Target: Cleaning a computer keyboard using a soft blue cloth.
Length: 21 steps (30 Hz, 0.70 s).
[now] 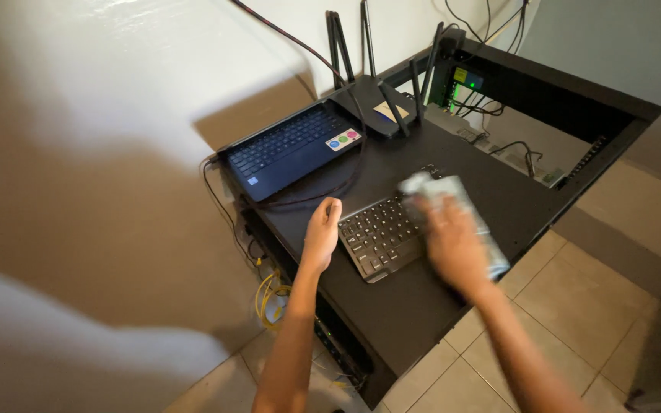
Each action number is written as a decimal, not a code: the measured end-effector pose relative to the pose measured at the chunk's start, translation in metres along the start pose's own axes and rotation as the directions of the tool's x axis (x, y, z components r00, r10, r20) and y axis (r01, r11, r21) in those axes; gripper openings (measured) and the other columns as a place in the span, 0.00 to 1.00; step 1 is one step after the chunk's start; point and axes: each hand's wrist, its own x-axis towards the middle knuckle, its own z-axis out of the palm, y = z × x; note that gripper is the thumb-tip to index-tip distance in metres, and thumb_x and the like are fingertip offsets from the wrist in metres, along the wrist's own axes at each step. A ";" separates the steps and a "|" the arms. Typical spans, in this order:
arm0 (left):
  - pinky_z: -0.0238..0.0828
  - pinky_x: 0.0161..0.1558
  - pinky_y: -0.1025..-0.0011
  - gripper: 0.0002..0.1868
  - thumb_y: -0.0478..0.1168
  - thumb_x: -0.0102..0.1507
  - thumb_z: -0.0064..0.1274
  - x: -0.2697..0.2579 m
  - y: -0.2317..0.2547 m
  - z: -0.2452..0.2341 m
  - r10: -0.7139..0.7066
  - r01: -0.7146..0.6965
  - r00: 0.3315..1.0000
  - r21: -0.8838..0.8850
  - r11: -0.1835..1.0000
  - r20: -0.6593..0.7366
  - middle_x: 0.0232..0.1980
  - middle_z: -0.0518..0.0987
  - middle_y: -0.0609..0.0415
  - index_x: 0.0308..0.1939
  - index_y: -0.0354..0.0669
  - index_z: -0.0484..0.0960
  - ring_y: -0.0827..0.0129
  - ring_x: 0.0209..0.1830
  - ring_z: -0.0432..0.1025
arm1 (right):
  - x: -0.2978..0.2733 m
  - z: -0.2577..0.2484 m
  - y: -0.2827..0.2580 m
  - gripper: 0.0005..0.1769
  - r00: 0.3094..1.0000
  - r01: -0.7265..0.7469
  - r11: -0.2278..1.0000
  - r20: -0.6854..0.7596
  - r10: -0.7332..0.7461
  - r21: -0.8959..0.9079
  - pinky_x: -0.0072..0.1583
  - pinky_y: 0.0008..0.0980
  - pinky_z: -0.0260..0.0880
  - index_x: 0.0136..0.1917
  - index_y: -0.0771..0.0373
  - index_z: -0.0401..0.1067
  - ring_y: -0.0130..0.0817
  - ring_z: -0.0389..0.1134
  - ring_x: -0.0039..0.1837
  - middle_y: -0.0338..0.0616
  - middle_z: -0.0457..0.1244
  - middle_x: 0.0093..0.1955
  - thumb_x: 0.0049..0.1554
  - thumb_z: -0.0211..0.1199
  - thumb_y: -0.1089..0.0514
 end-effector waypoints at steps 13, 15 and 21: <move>0.56 0.33 0.75 0.19 0.51 0.73 0.45 -0.002 0.002 -0.002 0.038 -0.037 0.999 0.094 0.995 -0.013 0.30 0.66 0.63 0.46 0.38 0.80 0.79 0.30 0.56 | 0.003 -0.017 0.001 0.31 0.951 0.301 0.918 -0.014 -0.309 0.259 0.71 0.50 0.60 0.75 0.46 0.62 0.58 0.59 0.74 0.57 0.56 0.76 0.59 0.60 0.56; 0.58 0.34 0.76 0.19 0.51 0.73 0.45 -0.003 0.000 -0.001 0.083 -0.083 0.996 0.064 0.995 -0.007 0.31 0.67 0.64 0.45 0.37 0.79 0.81 0.31 0.57 | 0.012 -0.010 0.021 0.32 0.969 0.248 0.948 -0.039 -0.245 0.201 0.71 0.51 0.59 0.76 0.47 0.61 0.61 0.59 0.73 0.60 0.55 0.76 0.59 0.59 0.56; 0.53 0.31 0.74 0.19 0.52 0.72 0.46 -0.010 0.022 0.001 0.007 -0.008 1.000 0.018 1.000 0.029 0.30 0.63 0.64 0.45 0.38 0.80 0.79 0.30 0.54 | 0.001 0.004 -0.012 0.33 0.994 0.071 0.986 -0.091 -0.057 0.152 0.72 0.55 0.59 0.78 0.50 0.58 0.65 0.58 0.72 0.63 0.53 0.77 0.60 0.57 0.59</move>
